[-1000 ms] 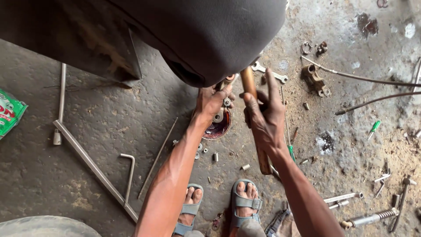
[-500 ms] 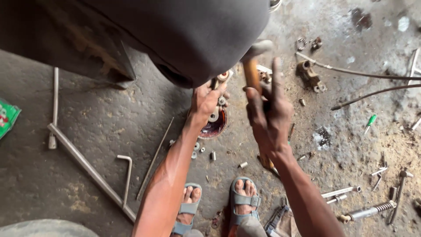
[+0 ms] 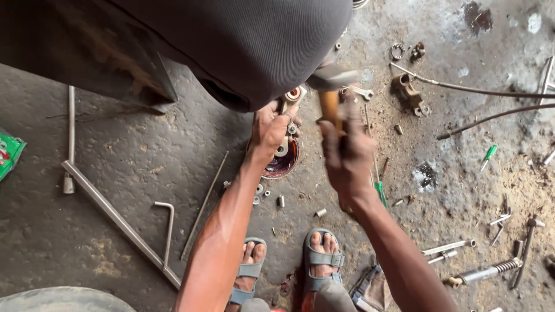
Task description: The person is seen applying grease to the small parts of the vehicle using their hands.
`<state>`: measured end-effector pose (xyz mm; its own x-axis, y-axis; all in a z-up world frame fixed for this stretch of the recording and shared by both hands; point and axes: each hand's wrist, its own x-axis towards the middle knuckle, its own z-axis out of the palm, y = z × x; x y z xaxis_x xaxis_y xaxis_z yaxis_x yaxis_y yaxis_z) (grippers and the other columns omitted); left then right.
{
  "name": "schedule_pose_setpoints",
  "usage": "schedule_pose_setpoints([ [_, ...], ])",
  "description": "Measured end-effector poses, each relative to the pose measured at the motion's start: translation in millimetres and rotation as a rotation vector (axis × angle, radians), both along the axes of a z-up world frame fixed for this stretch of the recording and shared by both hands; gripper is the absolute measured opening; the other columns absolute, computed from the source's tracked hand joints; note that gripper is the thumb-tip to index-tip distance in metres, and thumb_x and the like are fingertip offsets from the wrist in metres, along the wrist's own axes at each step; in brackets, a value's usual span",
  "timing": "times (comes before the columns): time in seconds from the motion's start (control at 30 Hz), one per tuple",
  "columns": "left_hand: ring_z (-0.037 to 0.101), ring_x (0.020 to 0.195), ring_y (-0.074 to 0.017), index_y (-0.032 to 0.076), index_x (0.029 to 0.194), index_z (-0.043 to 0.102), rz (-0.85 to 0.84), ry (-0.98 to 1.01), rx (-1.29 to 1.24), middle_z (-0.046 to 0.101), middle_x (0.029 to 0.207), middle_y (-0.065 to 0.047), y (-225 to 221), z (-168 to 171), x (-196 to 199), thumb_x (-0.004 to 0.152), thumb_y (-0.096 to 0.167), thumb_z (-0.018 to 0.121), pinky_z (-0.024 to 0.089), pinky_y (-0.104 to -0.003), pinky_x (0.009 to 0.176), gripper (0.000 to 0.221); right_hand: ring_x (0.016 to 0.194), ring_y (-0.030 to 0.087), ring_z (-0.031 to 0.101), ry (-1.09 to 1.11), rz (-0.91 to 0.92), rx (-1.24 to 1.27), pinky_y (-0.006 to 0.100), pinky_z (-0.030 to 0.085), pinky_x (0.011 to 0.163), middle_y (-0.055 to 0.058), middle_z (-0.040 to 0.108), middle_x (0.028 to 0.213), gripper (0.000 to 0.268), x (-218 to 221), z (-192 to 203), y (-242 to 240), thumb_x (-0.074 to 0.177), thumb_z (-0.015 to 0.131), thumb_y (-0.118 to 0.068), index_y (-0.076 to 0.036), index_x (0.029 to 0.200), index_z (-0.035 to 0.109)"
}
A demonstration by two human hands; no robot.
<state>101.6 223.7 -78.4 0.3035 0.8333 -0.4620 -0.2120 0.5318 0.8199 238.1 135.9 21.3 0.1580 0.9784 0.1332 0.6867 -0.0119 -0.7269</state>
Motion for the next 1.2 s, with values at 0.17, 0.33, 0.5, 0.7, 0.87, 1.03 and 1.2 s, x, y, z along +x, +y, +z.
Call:
schedule_pose_setpoints([
  [0.17,0.068,0.060,-0.0142,-0.003,0.109,0.071,0.034,-0.045,0.126,0.073,0.083,-0.011,-2,-6,0,0.093,0.015,0.069,0.053,-0.027,0.043,0.024,0.083,0.015,0.073,-0.088,0.086,0.017,0.032,0.061,0.074,0.019,0.076,0.116,0.070,-7,15,22,0.115,0.059,-0.025,-0.011,0.165,0.011],
  [0.33,0.065,0.051,-0.0154,-0.002,0.108,0.070,-0.007,0.015,0.011,0.074,0.077,-0.012,-1,-17,4,0.093,0.017,0.068,0.048,-0.029,0.039,0.024,0.061,0.015,0.068,-0.030,-0.075,-0.037,0.028,0.057,0.054,0.015,0.082,0.109,0.074,-17,33,9,0.111,0.056,-0.023,-0.007,0.164,0.008],
  [0.5,0.068,0.074,-0.0198,-0.003,0.112,0.067,0.106,0.014,0.478,0.072,0.096,-0.015,-6,-12,0,0.095,0.010,0.069,0.056,-0.032,0.058,0.021,0.077,0.015,0.076,-0.010,0.086,-0.161,0.030,0.064,0.058,0.020,0.074,0.118,0.081,-3,11,33,0.106,0.061,-0.023,-0.009,0.167,0.009],
  [0.7,0.066,0.055,-0.0144,-0.001,0.101,0.071,0.006,-0.013,0.089,0.073,0.075,-0.010,-2,-11,1,0.093,0.019,0.065,0.051,-0.029,0.045,0.022,0.081,0.019,0.078,-0.145,0.041,0.061,0.033,0.063,0.070,0.018,0.078,0.121,0.075,-1,11,10,0.116,0.057,-0.016,-0.010,0.167,0.003],
  [0.87,0.068,0.059,-0.0143,-0.002,0.102,0.072,0.020,0.004,0.230,0.074,0.075,-0.010,-1,-14,3,0.092,0.020,0.067,0.054,-0.030,0.049,0.024,0.084,0.025,0.076,-0.186,0.171,0.060,0.040,0.064,0.071,0.022,0.076,0.116,0.084,3,-3,26,0.108,0.063,-0.017,-0.014,0.168,0.003],
  [1.03,0.068,0.059,-0.0179,-0.003,0.096,0.072,-0.001,-0.025,0.185,0.072,0.074,-0.010,-3,-23,-3,0.090,0.025,0.068,0.056,-0.036,0.050,0.029,0.061,0.027,0.073,-0.077,-0.007,-0.032,0.040,0.060,0.052,0.021,0.080,0.105,0.080,-8,1,18,0.108,0.063,-0.020,-0.012,0.163,0.005],
  [1.2,0.058,0.062,-0.0102,0.002,0.100,0.076,0.065,0.190,0.306,0.067,0.073,-0.003,-2,-22,6,0.095,0.027,0.073,0.048,-0.028,0.053,0.026,0.081,0.046,0.066,-0.097,0.058,-0.151,0.046,0.054,0.066,0.036,0.067,0.095,0.082,-5,8,26,0.101,0.066,-0.018,-0.010,0.165,0.014],
])
